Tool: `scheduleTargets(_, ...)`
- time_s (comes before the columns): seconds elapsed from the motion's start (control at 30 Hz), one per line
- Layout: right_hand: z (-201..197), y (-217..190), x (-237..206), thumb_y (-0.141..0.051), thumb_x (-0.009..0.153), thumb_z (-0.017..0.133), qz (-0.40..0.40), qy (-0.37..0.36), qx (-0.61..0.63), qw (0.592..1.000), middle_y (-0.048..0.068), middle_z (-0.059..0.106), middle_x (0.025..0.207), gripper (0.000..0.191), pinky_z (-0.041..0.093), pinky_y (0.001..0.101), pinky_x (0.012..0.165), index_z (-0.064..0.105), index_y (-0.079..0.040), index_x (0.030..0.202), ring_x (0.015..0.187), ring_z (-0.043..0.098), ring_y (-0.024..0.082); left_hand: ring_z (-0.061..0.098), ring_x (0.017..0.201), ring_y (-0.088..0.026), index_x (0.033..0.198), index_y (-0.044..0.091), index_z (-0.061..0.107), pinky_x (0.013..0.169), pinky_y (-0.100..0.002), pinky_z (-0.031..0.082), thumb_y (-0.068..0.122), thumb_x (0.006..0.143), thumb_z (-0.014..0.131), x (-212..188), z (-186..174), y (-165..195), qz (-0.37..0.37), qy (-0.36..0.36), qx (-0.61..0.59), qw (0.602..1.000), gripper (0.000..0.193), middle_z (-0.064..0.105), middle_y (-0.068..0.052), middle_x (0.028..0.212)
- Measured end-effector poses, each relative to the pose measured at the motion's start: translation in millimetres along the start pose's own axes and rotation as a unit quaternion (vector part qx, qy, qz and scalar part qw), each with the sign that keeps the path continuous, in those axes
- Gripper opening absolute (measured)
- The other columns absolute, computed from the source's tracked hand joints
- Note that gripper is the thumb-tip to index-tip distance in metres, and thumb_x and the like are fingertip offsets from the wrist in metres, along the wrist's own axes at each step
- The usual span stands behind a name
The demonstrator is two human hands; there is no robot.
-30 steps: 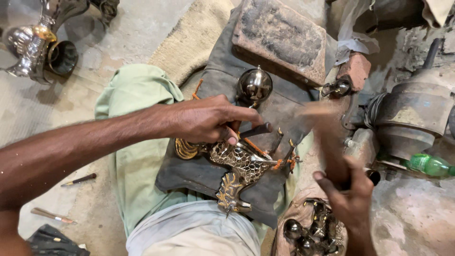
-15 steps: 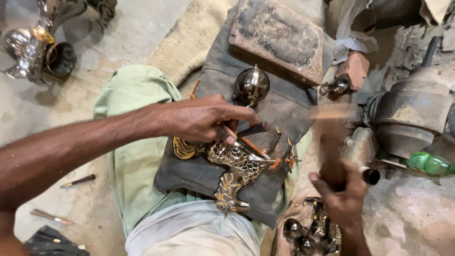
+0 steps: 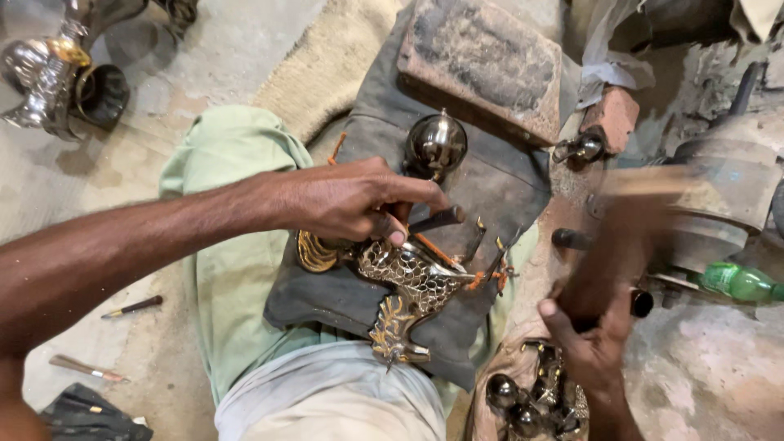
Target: The person sits on the workshop floor with a brass dragon figurine resting on a cushioned pad on their lap. They hold a chisel punch against the figurine's surface with one hand and strike it repeatedly with a wooden mallet in the other hand, repositioning the punch to work different spots on the ornament.
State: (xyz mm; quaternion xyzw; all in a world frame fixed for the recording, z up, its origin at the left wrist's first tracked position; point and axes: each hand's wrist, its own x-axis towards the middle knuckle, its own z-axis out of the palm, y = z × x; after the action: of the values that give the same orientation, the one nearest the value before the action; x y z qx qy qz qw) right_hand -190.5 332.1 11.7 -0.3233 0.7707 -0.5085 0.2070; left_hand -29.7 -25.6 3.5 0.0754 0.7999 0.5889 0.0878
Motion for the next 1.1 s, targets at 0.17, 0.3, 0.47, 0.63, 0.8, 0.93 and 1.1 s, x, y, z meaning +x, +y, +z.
scheduleTargets(0.17, -16.8, 8.2, 6.2, -0.022, 0.08, 0.082, 0.034, -0.074, -0.278, 0.957, 0.005, 0.066, 0.075, 0.051, 0.054, 0.0324, 0.055, 0.054, -0.004, 0.119, 0.062, 0.065, 0.015, 0.07, 0.067, -0.019, 0.139, 0.014, 0.057, 0.062, -0.045, 0.046, 0.017, 0.085, 0.075, -0.3, 1.2, -2.1, -0.008, 0.008, 0.005, 1.0, 0.056, 0.073, -0.007, 0.075)
scheduleTargets(0.3, -18.6, 8.5, 6.8, -0.02, 0.088, 0.085, 0.113, -0.096, -0.227, 0.963, 0.012, 0.062, 0.077, 0.04, 0.047, 0.0357, 0.057, 0.06, -0.003, 0.114, 0.064, 0.056, 0.022, 0.071, 0.069, -0.018, 0.137, 0.011, 0.057, 0.062, -0.043, 0.049, 0.018, 0.085, 0.076, -0.5, 1.3, -3.9, 0.007, 0.015, -0.004, 1.0, 0.055, 0.074, -0.005, 0.077)
scheduleTargets(0.47, -11.7, -1.9, 8.0, -0.025, 0.09, 0.078, -0.004, -0.075, -0.157, 0.985, 0.005, 0.067, 0.085, 0.04, 0.059, 0.0282, 0.059, 0.058, -0.005, 0.117, 0.068, 0.068, 0.013, 0.071, 0.068, -0.019, 0.139, 0.014, 0.057, 0.062, -0.044, 0.048, 0.018, 0.087, 0.074, -0.2, 1.1, -3.9, -0.007, 0.006, -0.009, 1.0, 0.055, 0.074, -0.005, 0.076)
scheduleTargets(0.63, -7.2, -12.1, 13.5, -0.023, 0.086, 0.079, -0.018, -0.091, -0.246, 0.965, 0.01, 0.068, 0.081, 0.046, 0.056, 0.0322, 0.054, 0.057, -0.001, 0.121, 0.061, 0.067, 0.018, 0.071, 0.067, -0.02, 0.138, 0.013, 0.058, 0.061, -0.044, 0.047, 0.017, 0.086, 0.076, -1.9, -0.1, -2.7, 0.008, 0.018, -0.004, 1.0, 0.055, 0.073, -0.007, 0.075)
scheduleTargets(0.8, -6.2, -17.1, 13.5, -0.019, 0.081, 0.081, -0.026, -0.124, -0.358, 0.925, 0.01, 0.07, 0.078, 0.048, 0.056, 0.0344, 0.056, 0.059, -0.003, 0.12, 0.06, 0.069, 0.019, 0.071, 0.066, -0.019, 0.137, 0.014, 0.059, 0.06, -0.043, 0.048, 0.017, 0.085, 0.077, -1.3, -1.1, -1.5, 0.007, 0.018, 0.0, 1.0, 0.055, 0.074, -0.006, 0.075)
scheduleTargets(0.93, -6.7, -15.9, 15.3, -0.019, 0.083, 0.078, 0.008, -0.05, -0.167, 0.985, 0.01, 0.067, 0.09, 0.054, 0.055, 0.0333, 0.062, 0.048, -0.005, 0.126, 0.075, 0.066, 0.017, 0.069, 0.064, -0.02, 0.138, 0.014, 0.057, 0.06, -0.043, 0.046, 0.018, 0.087, 0.076, -2.8, -1.1, -1.3, 0.0, 0.019, -0.001, 1.0, 0.055, 0.075, -0.007, 0.075)
scheduleTargets(1.1, -10.8, -9.3, 19.0, -0.022, 0.084, 0.081, 0.035, -0.068, -0.197, 0.977, 0.012, 0.073, 0.081, 0.05, 0.056, 0.0349, 0.054, 0.054, -0.005, 0.122, 0.061, 0.068, 0.02, 0.069, 0.061, -0.019, 0.138, 0.015, 0.057, 0.056, -0.043, 0.046, 0.02, 0.085, 0.076, -0.9, 0.2, -1.4, -0.011, 0.024, 0.017, 0.999, 0.057, 0.076, -0.006, 0.074)
